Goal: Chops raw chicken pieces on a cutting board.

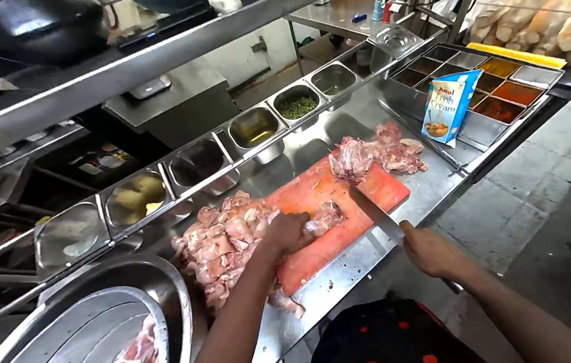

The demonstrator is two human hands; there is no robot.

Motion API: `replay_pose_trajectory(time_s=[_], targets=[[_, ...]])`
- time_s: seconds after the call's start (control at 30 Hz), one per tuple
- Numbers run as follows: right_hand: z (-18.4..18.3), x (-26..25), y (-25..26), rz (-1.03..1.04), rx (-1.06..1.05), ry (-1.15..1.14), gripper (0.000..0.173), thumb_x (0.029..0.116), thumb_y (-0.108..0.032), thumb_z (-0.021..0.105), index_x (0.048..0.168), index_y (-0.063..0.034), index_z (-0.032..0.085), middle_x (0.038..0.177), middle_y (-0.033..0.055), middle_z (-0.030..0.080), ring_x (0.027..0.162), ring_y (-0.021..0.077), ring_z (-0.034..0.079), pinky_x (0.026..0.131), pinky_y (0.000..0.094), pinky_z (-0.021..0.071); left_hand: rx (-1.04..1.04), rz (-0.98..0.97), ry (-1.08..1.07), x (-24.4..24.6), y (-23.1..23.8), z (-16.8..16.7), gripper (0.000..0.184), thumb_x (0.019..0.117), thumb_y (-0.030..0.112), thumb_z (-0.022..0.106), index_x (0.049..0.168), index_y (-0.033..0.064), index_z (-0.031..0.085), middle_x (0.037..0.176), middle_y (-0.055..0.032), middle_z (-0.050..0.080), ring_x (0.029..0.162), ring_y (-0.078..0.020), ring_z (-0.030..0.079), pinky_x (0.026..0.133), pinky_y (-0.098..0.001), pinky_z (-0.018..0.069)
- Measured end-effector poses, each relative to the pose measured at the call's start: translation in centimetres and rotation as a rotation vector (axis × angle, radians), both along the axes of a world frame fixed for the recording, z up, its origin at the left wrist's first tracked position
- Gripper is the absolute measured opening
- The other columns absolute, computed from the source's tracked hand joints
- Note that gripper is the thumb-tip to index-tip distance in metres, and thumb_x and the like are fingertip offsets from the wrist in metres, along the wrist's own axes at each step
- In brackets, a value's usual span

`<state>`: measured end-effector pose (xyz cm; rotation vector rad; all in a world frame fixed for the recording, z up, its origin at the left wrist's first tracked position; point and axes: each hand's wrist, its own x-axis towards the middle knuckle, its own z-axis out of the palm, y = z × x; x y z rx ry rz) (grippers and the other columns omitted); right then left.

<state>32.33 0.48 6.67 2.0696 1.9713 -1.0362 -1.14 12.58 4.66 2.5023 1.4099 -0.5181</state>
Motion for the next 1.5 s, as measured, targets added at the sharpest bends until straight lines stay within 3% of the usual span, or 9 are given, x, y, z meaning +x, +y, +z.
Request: replay_pose_trajectory(time_s=[0.2, 0.33, 0.47, 0.53, 0.67, 0.87, 1.27, 1.37, 1.5], targets=[[2.0, -1.3, 0.6, 0.055, -0.108, 0.212, 0.024, 0.1100, -0.026, 0.045, 0.125, -0.0087, 0.051, 0.078, 0.0108, 0.062, 0.059, 0.0223, 0.065, 0.059, 0.0410, 0.0574, 0.018, -0.061, -0.046, 0.5, -0.4, 1.1, 0.036, 0.1003, 0.045, 0.059, 0.124, 0.0197, 0.068, 0.119, -0.0042, 0.072, 0.115, -0.0251, 0.066, 0.099, -0.0526, 0.0503], [1.9, -1.3, 0.9, 0.044, -0.062, 0.053, 0.026, 0.1081, -0.024, 0.047, 0.129, -0.0085, 0.051, 0.087, 0.0146, 0.065, 0.076, 0.0307, 0.068, 0.069, 0.0496, 0.0568, 0.010, -0.074, -0.149, 0.7, -0.8, 2.2, 0.022, 0.1015, 0.031, 0.063, 0.109, 0.0135, 0.072, 0.105, -0.0077, 0.072, 0.103, -0.0280, 0.069, 0.090, -0.0533, 0.0553], [2.5, -2.0, 0.4, -0.013, 0.125, -0.035, 0.027, 0.1065, -0.026, 0.049, 0.129, -0.0120, 0.050, 0.082, 0.0110, 0.066, 0.079, 0.0312, 0.070, 0.071, 0.0511, 0.0569, 0.048, -0.033, -0.283, 0.0, -1.2, 1.6, 0.022, 0.1015, 0.031, 0.064, 0.115, 0.0176, 0.075, 0.108, -0.0040, 0.072, 0.102, -0.0232, 0.070, 0.090, -0.0504, 0.0575], [2.8, -3.2, 0.1, -0.004, 0.188, 0.032, 0.026, 0.1072, -0.028, 0.048, 0.128, -0.0122, 0.051, 0.079, 0.0099, 0.065, 0.075, 0.0303, 0.069, 0.069, 0.0507, 0.0564, 0.046, 0.089, -0.466, -0.6, -1.6, 1.2, 0.022, 0.1029, 0.029, 0.063, 0.117, 0.0151, 0.074, 0.110, -0.0056, 0.073, 0.102, -0.0226, 0.070, 0.095, -0.0510, 0.0566], [0.7, -6.0, 0.5, 0.087, 0.163, 0.042, 0.028, 0.1088, -0.031, 0.043, 0.128, -0.0124, 0.052, 0.086, 0.0125, 0.067, 0.083, 0.0336, 0.071, 0.074, 0.0530, 0.0567, 0.061, 0.456, -0.755, -0.3, -2.9, -0.4, 0.025, 0.1053, 0.030, 0.059, 0.119, 0.0103, 0.063, 0.089, -0.0101, 0.070, 0.078, -0.0247, 0.069, 0.077, -0.0519, 0.0587], [-0.5, -6.5, 1.5, 0.089, 0.132, -0.139, 0.029, 0.1081, -0.029, 0.041, 0.130, -0.0129, 0.051, 0.093, 0.0155, 0.070, 0.090, 0.0374, 0.072, 0.077, 0.0546, 0.0569, 0.087, 0.876, -0.859, 1.7, -4.1, -2.5, 0.030, 0.1076, 0.028, 0.051, 0.128, 0.0059, 0.055, 0.090, -0.0163, 0.069, 0.084, -0.0332, 0.070, 0.078, -0.0570, 0.0563], [-1.2, -8.5, 1.9, 0.133, 0.084, -0.191, 0.032, 0.1083, -0.025, 0.040, 0.136, -0.0115, 0.048, 0.101, 0.0186, 0.070, 0.098, 0.0403, 0.071, 0.081, 0.0570, 0.0563, 0.087, 0.942, -0.843, 2.5, -4.6, -2.5, 0.034, 0.1106, 0.027, 0.038, 0.132, 0.0048, 0.052, 0.091, -0.0198, 0.069, 0.086, -0.0372, 0.070, 0.078, -0.0591, 0.0559], [2.2, -7.7, 2.0, 0.133, 0.367, -0.086, 0.029, 0.1078, -0.027, 0.044, 0.129, -0.0093, 0.054, 0.084, 0.0163, 0.068, 0.080, 0.0389, 0.071, 0.070, 0.0568, 0.0567, 0.077, 0.934, -0.877, 2.2, -4.8, -2.7, 0.034, 0.1105, 0.027, 0.038, 0.133, 0.0039, 0.052, 0.093, -0.0208, 0.069, 0.087, -0.0380, 0.071, 0.079, -0.0600, 0.0558], [8.1, -8.4, 3.2, 0.041, 1.198, 0.171, 0.037, 0.1074, -0.030, 0.039, 0.115, 0.0015, 0.057, 0.063, 0.0079, 0.059, 0.050, 0.0264, 0.062, 0.043, 0.0475, 0.0509, 0.040, 0.964, -0.849, 2.1, -4.9, -2.9, 0.036, 0.1110, 0.029, 0.038, 0.136, 0.0048, 0.049, 0.093, -0.0204, 0.069, 0.086, -0.0374, 0.070, 0.078, -0.0593, 0.0560]])
